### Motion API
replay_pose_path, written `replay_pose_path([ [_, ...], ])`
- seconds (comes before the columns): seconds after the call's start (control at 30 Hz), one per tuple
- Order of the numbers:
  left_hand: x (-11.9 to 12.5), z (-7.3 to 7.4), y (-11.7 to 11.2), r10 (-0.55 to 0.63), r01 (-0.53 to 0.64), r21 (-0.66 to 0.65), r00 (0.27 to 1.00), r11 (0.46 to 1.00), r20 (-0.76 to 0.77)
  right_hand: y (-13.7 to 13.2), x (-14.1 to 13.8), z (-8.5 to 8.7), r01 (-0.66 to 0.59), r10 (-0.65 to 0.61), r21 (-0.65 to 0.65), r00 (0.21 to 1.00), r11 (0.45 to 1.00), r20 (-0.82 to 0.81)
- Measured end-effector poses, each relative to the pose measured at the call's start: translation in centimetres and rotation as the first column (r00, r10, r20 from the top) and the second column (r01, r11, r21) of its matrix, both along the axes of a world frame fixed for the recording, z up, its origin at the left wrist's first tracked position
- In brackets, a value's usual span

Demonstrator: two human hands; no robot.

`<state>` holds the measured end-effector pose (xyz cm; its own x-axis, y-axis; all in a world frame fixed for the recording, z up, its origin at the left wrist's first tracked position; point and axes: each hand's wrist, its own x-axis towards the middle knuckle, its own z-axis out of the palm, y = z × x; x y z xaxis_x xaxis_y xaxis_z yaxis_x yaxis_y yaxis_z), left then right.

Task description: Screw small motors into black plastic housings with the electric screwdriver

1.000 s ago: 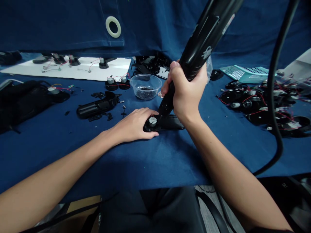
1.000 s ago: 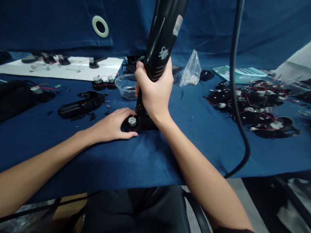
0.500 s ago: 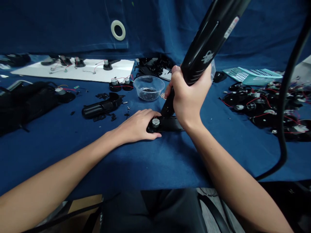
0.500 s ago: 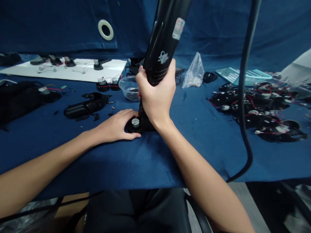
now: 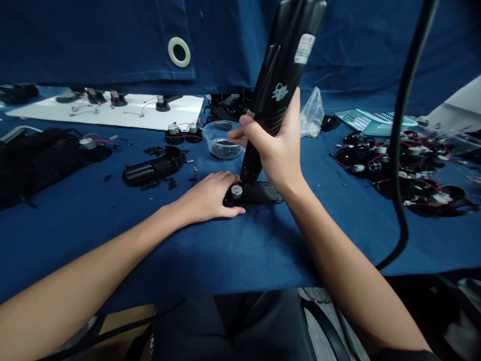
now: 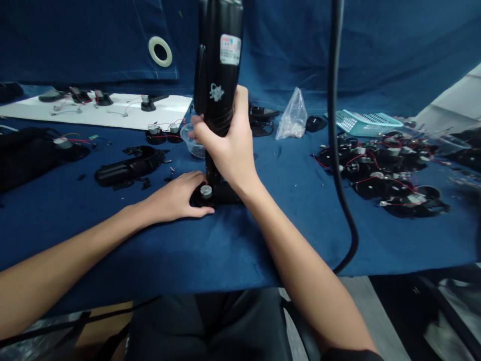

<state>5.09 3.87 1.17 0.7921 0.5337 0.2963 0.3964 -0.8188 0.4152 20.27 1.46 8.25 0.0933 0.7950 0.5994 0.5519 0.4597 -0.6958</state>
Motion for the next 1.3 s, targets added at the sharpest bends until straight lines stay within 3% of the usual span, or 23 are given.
replay_pose_path([
  [0.2, -0.1, -0.1, 0.0, -0.009, 0.009, 0.012, 1.0, 1.0, 0.003, 1.2, -0.3, -1.3, -0.089, 0.117, 0.176, 0.98, 0.98, -0.16],
  [0.37, -0.2, -0.2, 0.0, 0.011, -0.012, -0.02, 1.0, 1.0, -0.017, 0.8, -1.2, -1.7, -0.064, 0.088, 0.202, 0.989, 0.977, -0.115],
  [0.67, 0.0, -0.1, 0.0, 0.007, -0.008, -0.058, 1.0, 0.998, -0.012, 0.0, -1.3, -1.1, -0.03, 0.039, 0.137, 0.997, 0.99, -0.062],
  [0.83, 0.0, 0.3, 0.0, 0.014, -0.015, -0.105, 1.0, 0.994, -0.01, 0.0, -1.2, -1.1, -0.002, 0.034, 0.182, 0.984, 0.983, -0.173],
  [0.93, 0.0, 0.4, 0.1, 0.011, -0.014, -0.127, 1.0, 0.992, -0.023, 0.0, -1.2, -1.1, 0.012, 0.013, 0.132, 0.982, 0.991, -0.187],
  [1.03, 0.0, 0.3, 0.2, 0.002, -0.005, -0.14, 1.0, 0.99, -0.022, -0.1, -1.2, -1.1, -0.048, 0.071, 0.108, 0.971, 0.993, -0.228],
  [1.1, 0.0, 0.2, 0.2, 0.0, -0.004, -0.138, 1.0, 0.99, -0.027, -0.2, -1.4, -0.6, -0.115, 0.149, 0.141, 0.954, 0.983, -0.259],
  [1.2, 0.0, -0.1, 0.3, -0.004, 0.001, -0.134, 1.0, 0.991, -0.021, -0.3, -1.8, 1.3, -0.168, 0.263, 0.298, 0.912, 0.94, -0.314],
  [1.3, -0.2, -0.4, 0.2, -0.025, 0.024, -0.112, 1.0, 0.993, -0.003, 0.4, -0.9, 3.5, 0.002, 0.223, 0.481, 0.884, 0.877, -0.41],
])
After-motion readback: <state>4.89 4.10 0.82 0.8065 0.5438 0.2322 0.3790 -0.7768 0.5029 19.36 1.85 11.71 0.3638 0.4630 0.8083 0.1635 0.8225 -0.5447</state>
